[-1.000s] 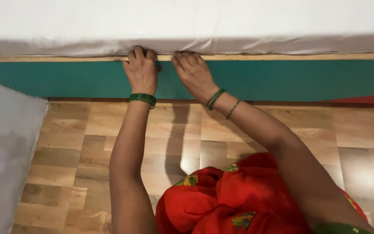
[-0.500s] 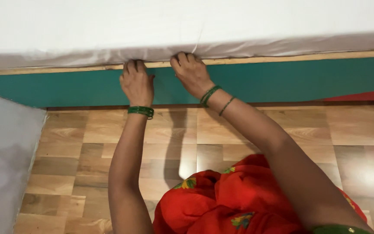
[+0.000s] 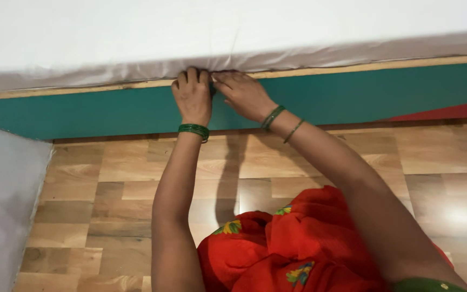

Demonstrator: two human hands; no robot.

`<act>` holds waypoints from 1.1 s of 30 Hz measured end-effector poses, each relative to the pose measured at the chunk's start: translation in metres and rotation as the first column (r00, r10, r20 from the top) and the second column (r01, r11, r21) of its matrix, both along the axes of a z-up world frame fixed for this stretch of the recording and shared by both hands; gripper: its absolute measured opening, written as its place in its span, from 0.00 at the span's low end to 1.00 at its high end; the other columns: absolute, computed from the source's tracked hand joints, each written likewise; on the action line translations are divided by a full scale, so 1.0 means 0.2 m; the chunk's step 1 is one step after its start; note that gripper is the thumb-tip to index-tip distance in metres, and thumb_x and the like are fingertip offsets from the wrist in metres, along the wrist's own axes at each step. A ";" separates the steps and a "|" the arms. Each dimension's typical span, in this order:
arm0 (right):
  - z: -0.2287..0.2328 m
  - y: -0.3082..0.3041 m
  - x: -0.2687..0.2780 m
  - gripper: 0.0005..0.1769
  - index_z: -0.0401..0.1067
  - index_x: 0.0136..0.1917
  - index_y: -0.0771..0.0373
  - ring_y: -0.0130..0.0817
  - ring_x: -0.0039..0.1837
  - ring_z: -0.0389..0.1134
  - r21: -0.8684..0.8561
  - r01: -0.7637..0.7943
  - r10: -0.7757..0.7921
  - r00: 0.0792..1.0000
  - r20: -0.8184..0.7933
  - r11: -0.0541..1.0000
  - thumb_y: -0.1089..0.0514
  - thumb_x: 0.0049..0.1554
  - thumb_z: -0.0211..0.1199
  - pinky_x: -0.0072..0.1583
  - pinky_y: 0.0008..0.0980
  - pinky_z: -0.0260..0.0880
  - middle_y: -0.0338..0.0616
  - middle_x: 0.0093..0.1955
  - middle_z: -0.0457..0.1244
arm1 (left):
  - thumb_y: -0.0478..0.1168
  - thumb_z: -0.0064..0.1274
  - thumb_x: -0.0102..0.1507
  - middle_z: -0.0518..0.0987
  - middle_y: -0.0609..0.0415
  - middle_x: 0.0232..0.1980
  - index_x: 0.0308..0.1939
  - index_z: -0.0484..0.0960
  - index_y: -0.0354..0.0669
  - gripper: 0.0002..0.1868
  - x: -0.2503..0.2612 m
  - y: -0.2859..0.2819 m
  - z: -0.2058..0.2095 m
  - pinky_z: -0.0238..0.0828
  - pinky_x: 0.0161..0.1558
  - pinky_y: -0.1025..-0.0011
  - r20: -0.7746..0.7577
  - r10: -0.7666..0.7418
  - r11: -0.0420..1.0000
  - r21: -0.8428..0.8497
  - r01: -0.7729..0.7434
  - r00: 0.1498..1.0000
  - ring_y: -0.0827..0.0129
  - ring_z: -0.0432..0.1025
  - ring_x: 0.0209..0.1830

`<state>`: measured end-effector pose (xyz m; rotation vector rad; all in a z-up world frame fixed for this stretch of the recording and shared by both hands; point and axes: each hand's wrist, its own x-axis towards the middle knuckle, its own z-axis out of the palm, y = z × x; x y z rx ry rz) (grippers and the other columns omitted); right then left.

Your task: The person tucks the edges of a white bedsheet into the side of a bed frame by hand, moving along the length of the bed.

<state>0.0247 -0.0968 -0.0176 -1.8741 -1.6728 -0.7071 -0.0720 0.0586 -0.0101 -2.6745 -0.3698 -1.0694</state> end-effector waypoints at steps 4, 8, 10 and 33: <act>-0.03 -0.21 0.06 0.32 0.70 0.68 0.65 0.42 0.62 0.66 -0.059 0.220 -0.218 0.975 0.027 0.974 0.57 0.53 0.73 0.63 0.44 0.65 0.47 0.64 0.65 | 0.41 0.65 0.49 0.74 0.51 0.46 0.42 0.82 0.48 0.18 0.00 -0.03 0.05 0.65 0.47 0.55 -0.011 -0.029 0.997 -0.065 0.028 1.000 0.54 0.70 0.48; 0.02 -0.26 0.03 0.34 0.71 0.64 0.65 0.42 0.60 0.67 0.005 0.277 -0.277 0.961 0.015 0.961 0.56 0.46 0.74 0.61 0.41 0.67 0.47 0.60 0.67 | 0.43 0.68 0.47 0.74 0.50 0.44 0.41 0.81 0.47 0.20 -0.02 -0.07 0.07 0.65 0.45 0.54 -0.055 -0.020 0.997 -0.079 0.015 0.998 0.54 0.70 0.48; 0.04 -0.23 0.03 0.32 0.72 0.63 0.64 0.43 0.58 0.67 -0.021 0.278 -0.279 0.958 -0.068 0.960 0.56 0.46 0.74 0.60 0.40 0.69 0.46 0.58 0.67 | 0.41 0.67 0.52 0.74 0.51 0.46 0.43 0.81 0.45 0.17 0.01 -0.10 0.05 0.66 0.48 0.56 -0.087 0.014 0.998 -0.063 -0.019 0.996 0.55 0.70 0.48; 0.12 -0.69 0.25 0.25 0.75 0.60 0.64 0.43 0.56 0.71 -0.093 0.235 -0.250 0.947 -0.202 0.967 0.58 0.49 0.71 0.57 0.38 0.73 0.49 0.58 0.70 | 0.43 0.73 0.46 0.73 0.52 0.41 0.43 0.80 0.46 0.24 0.18 -0.46 0.12 0.65 0.43 0.59 -0.064 -0.171 0.981 -0.100 0.165 0.983 0.57 0.70 0.42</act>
